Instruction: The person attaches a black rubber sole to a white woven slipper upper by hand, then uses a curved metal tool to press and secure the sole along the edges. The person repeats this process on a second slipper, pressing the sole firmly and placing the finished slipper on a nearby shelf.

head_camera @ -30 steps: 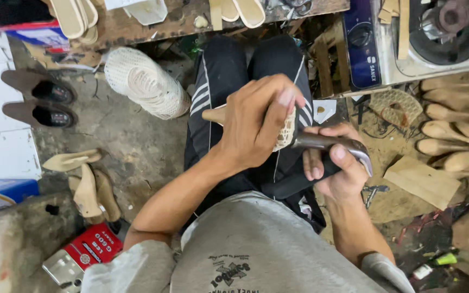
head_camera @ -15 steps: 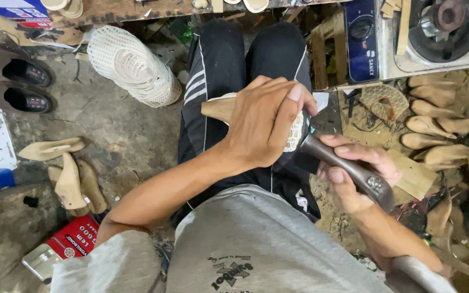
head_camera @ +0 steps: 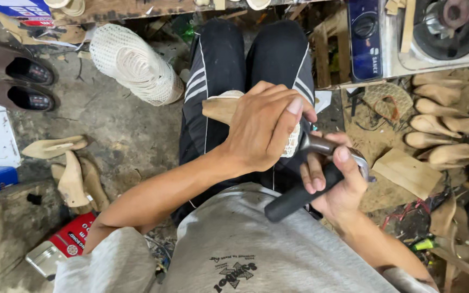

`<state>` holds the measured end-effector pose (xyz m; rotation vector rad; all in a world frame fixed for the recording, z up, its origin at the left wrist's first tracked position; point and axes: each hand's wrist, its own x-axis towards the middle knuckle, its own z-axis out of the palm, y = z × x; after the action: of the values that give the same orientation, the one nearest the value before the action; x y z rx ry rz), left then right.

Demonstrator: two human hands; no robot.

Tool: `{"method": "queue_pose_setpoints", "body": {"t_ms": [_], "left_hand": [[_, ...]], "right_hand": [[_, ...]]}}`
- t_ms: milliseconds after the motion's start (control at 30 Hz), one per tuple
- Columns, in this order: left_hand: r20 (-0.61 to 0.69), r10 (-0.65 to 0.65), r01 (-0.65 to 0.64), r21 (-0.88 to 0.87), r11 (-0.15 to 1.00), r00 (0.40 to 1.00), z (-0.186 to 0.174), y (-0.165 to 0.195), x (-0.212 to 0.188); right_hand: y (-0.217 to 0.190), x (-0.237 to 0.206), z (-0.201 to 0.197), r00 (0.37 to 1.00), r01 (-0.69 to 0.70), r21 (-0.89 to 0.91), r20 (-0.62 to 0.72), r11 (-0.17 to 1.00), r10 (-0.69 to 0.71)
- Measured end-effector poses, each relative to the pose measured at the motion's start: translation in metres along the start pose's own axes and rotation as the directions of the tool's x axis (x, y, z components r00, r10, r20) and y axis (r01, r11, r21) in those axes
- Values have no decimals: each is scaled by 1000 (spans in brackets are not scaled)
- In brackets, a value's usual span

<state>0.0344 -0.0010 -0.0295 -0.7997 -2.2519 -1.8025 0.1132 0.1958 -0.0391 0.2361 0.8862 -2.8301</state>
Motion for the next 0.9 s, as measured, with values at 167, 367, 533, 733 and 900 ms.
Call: {"method": "queue_pose_setpoints", "body": {"t_ms": [167,367,533,733,900], "left_hand": [[59,14,-15,22,1000,998,4,-2,-3],[8,68,-68,53,996,998,9,-4,-6],[9,9,-10,102,995,1000,16,-6,-5],[314,-106,78,101,992,943,10,-52,23],[681,-393,147,391,909,618,6,-101,6]], "right_hand": [[-48,0,14,995,87,-811,99,579,-11],[-54,16,31,972,-207,-244,-163,947,170],[-67,14,4,997,23,-808,63,588,47],[-62,18,-115,985,-163,-185,32,969,172],[-45,-34,-203,959,-185,-149,-245,971,145]]}}
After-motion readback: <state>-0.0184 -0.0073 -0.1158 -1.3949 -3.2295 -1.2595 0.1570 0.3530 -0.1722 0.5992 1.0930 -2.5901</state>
